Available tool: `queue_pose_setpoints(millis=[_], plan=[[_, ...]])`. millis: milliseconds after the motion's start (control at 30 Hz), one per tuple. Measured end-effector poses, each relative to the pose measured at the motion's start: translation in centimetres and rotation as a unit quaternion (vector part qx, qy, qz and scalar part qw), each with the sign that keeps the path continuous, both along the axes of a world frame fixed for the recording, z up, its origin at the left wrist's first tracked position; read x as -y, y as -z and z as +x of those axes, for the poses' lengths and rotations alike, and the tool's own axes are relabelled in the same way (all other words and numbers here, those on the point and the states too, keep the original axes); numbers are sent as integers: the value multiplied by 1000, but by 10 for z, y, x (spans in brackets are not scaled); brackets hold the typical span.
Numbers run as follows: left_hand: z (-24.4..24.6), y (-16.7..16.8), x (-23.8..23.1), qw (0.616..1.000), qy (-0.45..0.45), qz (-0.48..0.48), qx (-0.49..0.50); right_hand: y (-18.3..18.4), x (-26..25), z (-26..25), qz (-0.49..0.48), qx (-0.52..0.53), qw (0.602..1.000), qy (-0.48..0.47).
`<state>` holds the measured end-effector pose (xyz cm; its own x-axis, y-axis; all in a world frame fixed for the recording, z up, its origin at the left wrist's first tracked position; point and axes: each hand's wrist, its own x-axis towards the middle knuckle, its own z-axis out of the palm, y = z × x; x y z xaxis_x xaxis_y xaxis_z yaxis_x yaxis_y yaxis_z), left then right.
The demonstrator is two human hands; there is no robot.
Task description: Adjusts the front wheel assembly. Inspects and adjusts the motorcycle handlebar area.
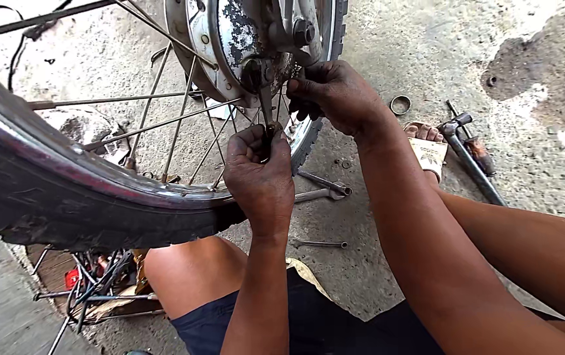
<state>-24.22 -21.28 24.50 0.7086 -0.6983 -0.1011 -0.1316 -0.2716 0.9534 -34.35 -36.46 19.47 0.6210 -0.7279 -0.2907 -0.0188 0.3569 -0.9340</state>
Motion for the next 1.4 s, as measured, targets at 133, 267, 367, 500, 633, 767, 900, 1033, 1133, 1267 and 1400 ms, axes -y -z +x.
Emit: queue_pose_setpoints(millis=[133, 267, 367, 500, 633, 767, 900, 1033, 1133, 1267, 1400], plan=[[5, -2, 2, 999, 23, 43, 0, 0, -1, 0, 5, 4, 1000, 1], [12, -5, 5, 996, 33, 81, 2, -1, -1, 0, 8, 6, 1000, 3], [10, -7, 5, 995, 39, 86, 31, -1, -1, 0, 7, 3, 1000, 4], [0, -2, 2, 998, 28, 45, 28, 0, -2, 0, 4, 7, 1000, 7], [-6, 2, 3, 999, 13, 29, 2, 1, -4, 0, 21, 21, 999, 18], [-10, 10, 12, 998, 26, 45, 20, 0, -5, 3, 26, 21, 999, 29], [-16, 24, 28, 999, -3, 29, 21, 0, -5, 2, 21, 22, 999, 30], [-18, 28, 31, 999, -6, 18, 27, -1, -6, 2, 23, 20, 999, 34], [-18, 31, 31, 1000, -4, -2, 20, -3, -7, 2, 23, 17, 999, 35], [-23, 38, 31, 999, -27, -40, 12, -6, -9, 3, 16, 7, 999, 40], [-26, 42, 31, 997, -39, -72, -4, -5, -10, 3, 11, 7, 999, 38]])
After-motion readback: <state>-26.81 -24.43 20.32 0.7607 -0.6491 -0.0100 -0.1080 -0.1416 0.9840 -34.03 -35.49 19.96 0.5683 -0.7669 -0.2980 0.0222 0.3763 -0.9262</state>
